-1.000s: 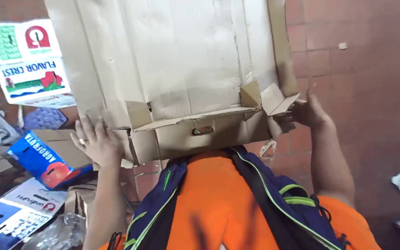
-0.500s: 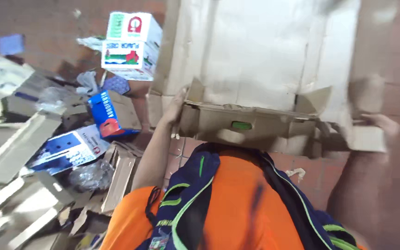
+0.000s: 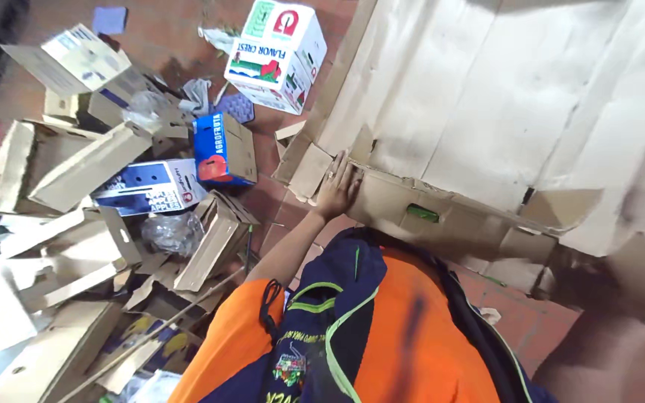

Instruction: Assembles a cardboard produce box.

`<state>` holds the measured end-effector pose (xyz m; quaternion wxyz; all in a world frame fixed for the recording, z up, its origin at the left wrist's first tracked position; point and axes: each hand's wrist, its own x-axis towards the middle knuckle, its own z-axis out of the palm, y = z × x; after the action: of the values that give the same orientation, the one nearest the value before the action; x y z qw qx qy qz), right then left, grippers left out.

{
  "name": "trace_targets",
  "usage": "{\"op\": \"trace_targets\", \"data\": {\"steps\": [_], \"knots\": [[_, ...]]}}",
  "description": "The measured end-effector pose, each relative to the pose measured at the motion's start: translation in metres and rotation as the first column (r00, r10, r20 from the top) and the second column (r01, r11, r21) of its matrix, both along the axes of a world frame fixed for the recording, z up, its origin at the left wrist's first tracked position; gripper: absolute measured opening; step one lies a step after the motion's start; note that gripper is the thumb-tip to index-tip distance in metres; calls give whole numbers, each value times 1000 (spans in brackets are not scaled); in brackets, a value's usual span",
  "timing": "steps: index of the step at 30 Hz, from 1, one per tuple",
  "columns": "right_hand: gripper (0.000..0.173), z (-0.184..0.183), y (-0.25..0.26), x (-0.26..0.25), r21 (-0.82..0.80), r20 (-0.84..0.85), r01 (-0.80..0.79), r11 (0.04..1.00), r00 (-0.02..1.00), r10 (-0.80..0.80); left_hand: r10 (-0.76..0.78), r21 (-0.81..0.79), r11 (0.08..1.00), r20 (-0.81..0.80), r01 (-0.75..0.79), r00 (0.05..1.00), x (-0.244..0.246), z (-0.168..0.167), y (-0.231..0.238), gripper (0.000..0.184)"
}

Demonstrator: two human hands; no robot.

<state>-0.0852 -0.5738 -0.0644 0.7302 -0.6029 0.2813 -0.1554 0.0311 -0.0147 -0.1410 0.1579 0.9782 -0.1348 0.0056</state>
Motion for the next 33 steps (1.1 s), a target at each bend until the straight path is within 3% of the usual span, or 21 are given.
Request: {"op": "trace_targets", "data": {"steps": [1, 3, 6, 9, 10, 12, 14, 16, 18, 21, 23, 25, 26, 27, 28, 30, 33], "knots": [[25, -1, 9, -2, -74, 19, 101, 992, 995, -99, 37, -130, 991, -24, -40, 999, -1, -1, 1, 64], [25, -15, -14, -24, -173, 146, -50, 984, 986, 75, 106, -365, 928, 61, -76, 993, -7, -5, 4, 60], [31, 10, 4, -24, -102, -132, 81, 991, 987, -94, 224, -410, 909, 323, -77, 920, -8, -15, 4, 54], [32, -4, 5, -20, 11, -193, 192, 981, 963, -187, 330, -354, 903, 206, -244, 921, -7, 9, -4, 66], [30, -25, -17, -32, 78, -100, 31, 996, 995, -23, 341, -354, 894, 134, -276, 930, -5, 19, -5, 69], [31, -44, -29, -33, 149, -11, -79, 986, 997, 82, 295, -405, 881, 63, -246, 953, -3, 31, -3, 64], [28, -36, -38, -27, 122, -130, -170, 978, 974, 186, 222, -508, 838, -16, -199, 975, -3, 37, 3, 56], [17, -23, -54, -20, -100, -328, -263, 960, 919, 217, 157, -716, 678, -81, -167, 984, 0, 43, 6, 47], [24, -2, -57, -9, -279, -484, -353, 893, 855, 186, 79, -846, 475, -231, -241, 970, 1, 56, 9, 41], [30, 12, -68, 1, -318, -611, -493, 810, 760, 223, -47, -868, 344, -397, -358, 917, 9, 72, 19, 43], [25, 6, -82, 1, -291, -608, -522, 802, 748, 267, -22, -825, 438, -407, -357, 913, 12, 71, 16, 40], [27, 6, -81, 3, -316, -667, -578, 752, 699, 257, 26, -676, 701, -292, -226, 956, 1, 64, 8, 42], [31, 9, -73, 5, -340, -705, -595, 728, 674, 221, 15, -530, 841, -175, -108, 984, -7, 55, 7, 41], [36, 13, -60, 6, -370, -740, -593, 716, 653, 159, -19, -381, 925, -55, -3, 998, -15, 43, 6, 40], [41, 16, -46, 4, -401, -767, -579, 710, 636, 85, -32, -292, 956, 26, 38, 999, -22, 28, 5, 43], [47, 14, -22, 0, -512, -774, -563, 649, 629, -65, 70, -284, 958, 69, -47, 995, -37, 9, -1, 42], [54, 17, -4, -2, -631, -763, -622, 464, 606, -224, 130, -221, 966, -47, -137, 990, -41, 39, -27, 44]]}}
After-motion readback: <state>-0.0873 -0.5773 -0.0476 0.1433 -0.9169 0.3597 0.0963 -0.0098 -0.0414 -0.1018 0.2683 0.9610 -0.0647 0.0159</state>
